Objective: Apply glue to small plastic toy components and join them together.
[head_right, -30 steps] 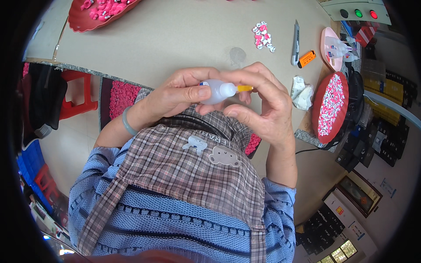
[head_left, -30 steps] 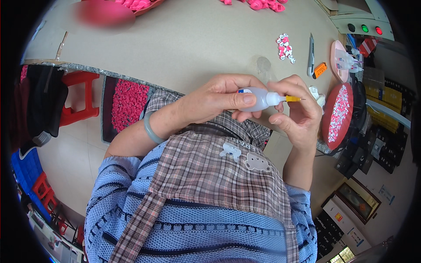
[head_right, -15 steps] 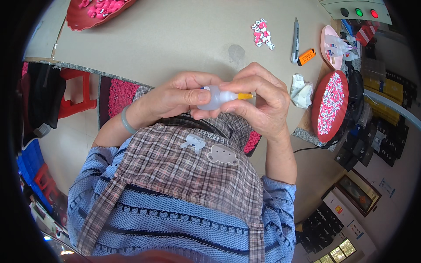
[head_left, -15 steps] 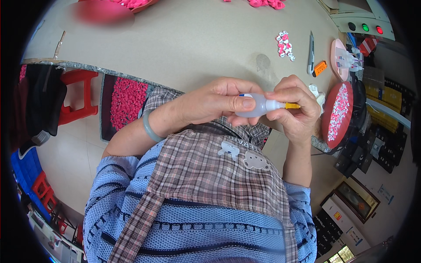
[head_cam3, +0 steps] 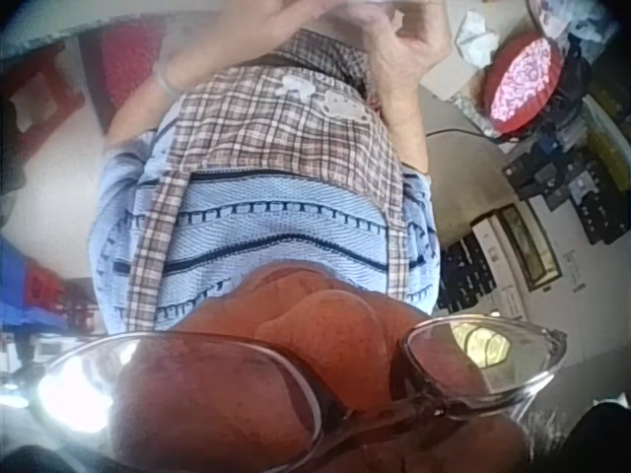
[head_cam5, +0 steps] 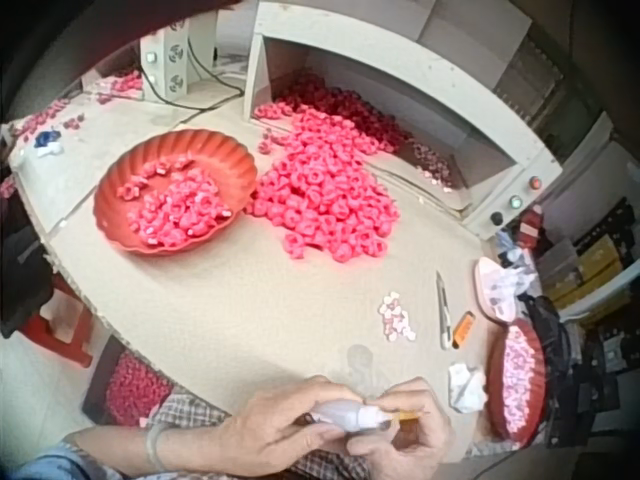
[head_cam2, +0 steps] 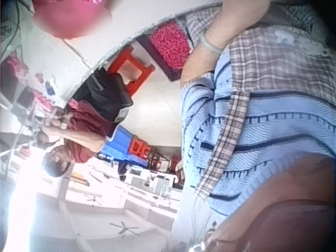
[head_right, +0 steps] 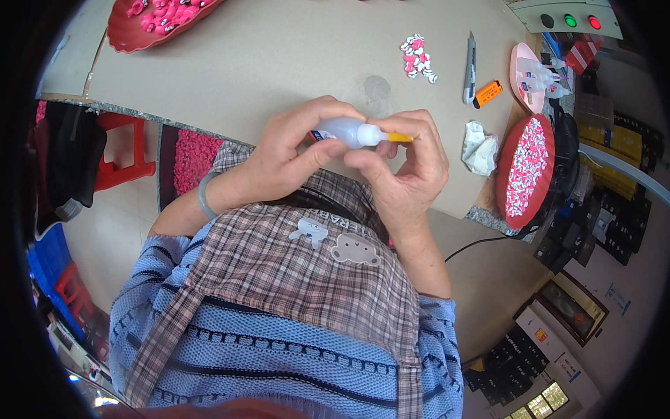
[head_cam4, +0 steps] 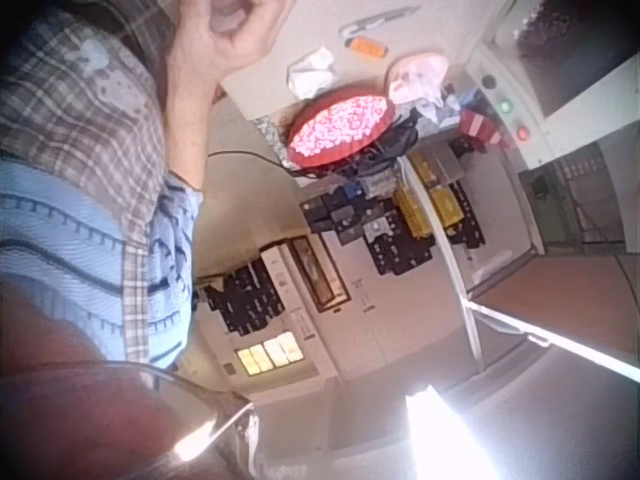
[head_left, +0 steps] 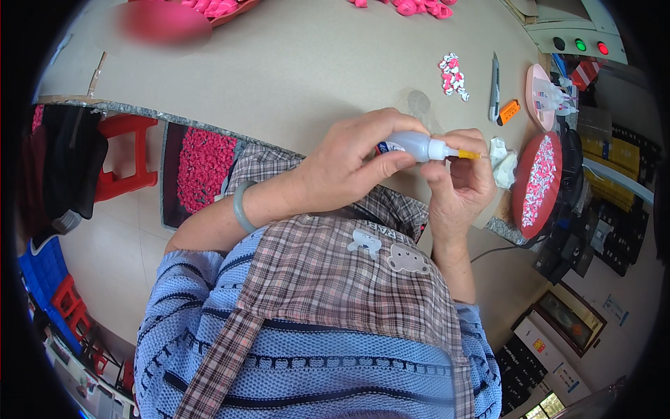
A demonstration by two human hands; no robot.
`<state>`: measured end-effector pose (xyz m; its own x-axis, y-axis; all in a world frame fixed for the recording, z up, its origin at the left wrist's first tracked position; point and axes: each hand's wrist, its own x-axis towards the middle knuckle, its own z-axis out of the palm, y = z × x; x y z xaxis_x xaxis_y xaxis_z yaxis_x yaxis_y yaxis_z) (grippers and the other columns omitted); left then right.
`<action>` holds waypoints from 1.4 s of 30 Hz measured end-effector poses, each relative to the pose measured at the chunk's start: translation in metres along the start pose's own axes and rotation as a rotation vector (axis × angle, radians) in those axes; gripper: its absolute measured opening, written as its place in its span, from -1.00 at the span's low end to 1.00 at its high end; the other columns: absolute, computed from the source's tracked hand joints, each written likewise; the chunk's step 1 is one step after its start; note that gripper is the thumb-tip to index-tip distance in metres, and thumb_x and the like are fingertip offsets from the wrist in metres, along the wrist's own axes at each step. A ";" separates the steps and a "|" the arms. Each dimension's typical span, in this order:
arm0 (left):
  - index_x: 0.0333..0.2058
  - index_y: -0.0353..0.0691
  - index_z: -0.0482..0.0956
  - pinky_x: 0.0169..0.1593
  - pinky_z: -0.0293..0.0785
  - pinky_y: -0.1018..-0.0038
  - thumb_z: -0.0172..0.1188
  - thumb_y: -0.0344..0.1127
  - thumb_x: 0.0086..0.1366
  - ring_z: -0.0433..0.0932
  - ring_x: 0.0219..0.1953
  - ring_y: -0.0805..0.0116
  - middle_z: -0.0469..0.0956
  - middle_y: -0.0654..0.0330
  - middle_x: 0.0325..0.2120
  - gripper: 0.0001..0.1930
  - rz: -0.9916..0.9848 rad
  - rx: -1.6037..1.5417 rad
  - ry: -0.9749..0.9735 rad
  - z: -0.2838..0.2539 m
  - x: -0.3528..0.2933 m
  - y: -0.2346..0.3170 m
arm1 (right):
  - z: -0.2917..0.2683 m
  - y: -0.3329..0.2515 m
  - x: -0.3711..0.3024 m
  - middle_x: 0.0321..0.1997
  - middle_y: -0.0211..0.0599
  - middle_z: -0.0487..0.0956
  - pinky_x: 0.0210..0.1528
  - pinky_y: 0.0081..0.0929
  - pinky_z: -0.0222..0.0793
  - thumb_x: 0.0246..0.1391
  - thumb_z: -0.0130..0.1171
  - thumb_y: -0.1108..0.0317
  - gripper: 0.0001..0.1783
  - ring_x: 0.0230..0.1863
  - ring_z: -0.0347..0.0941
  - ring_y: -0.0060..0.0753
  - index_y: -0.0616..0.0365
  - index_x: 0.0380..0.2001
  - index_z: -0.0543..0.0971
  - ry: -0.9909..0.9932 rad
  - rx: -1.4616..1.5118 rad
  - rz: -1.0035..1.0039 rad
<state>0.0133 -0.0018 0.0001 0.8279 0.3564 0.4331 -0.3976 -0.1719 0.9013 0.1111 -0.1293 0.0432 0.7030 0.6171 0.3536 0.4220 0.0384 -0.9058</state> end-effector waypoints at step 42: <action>-0.09 -0.29 0.43 -0.38 0.41 0.44 0.15 -0.32 0.22 0.47 -0.42 0.26 0.49 0.11 -0.38 -0.70 0.089 0.151 0.060 0.003 0.004 0.002 | -0.010 0.008 0.002 -0.37 -0.32 0.50 -0.40 -0.70 0.31 -0.14 0.36 0.52 -0.70 -0.37 0.40 -0.61 0.27 -0.26 0.58 -0.118 0.073 0.002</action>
<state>0.0167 -0.0033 0.0032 0.7650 0.3869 0.5149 -0.4011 -0.3394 0.8509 0.1217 -0.1353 0.0394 0.6299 0.7049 0.3261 0.3750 0.0916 -0.9225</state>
